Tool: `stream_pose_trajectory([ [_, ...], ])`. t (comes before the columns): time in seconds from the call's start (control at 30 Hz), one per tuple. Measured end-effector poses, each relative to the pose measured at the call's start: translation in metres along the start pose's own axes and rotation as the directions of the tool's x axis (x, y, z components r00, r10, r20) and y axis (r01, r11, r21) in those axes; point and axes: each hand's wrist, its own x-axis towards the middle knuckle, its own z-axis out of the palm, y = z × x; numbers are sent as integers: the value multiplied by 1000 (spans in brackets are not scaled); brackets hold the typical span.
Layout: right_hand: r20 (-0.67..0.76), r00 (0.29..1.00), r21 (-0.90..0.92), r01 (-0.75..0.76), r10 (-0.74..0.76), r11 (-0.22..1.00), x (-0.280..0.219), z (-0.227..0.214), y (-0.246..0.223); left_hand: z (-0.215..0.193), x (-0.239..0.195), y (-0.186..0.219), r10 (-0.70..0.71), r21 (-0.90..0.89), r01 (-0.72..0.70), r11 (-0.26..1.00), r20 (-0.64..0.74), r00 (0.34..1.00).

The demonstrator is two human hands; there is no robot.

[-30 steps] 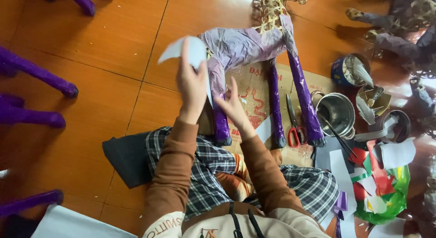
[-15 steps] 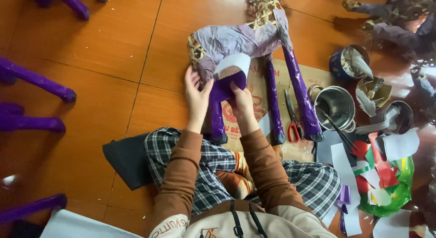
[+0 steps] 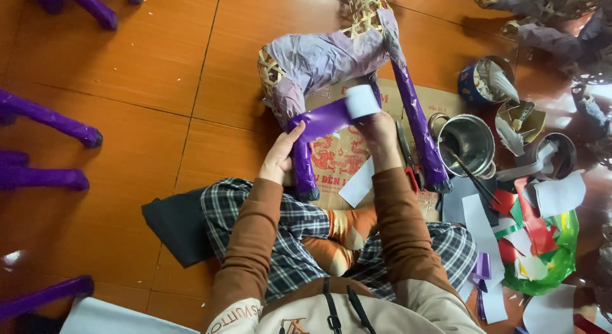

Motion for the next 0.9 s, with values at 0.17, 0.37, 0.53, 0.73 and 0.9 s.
stream_pose_trajectory([
  [0.17,68,997,-72,-24,29,997,-75,-6,37,-4,6,-2,-2,-22,1,1000,-20,1000],
  [0.37,348,888,-246,-223,300,943,-215,59,56,-11,15,-9,18,22,-18,1000,-24,1000],
  [0.53,292,908,-83,-288,300,954,-207,54,73,-5,4,-7,49,50,-48,998,-21,999],
  [0.73,306,905,-65,-288,294,955,-207,55,73,2,-17,-10,119,118,-110,987,-69,991],
  [0.9,282,910,-69,-296,303,953,-202,54,83,10,-38,1,266,348,-229,909,-62,962],
])
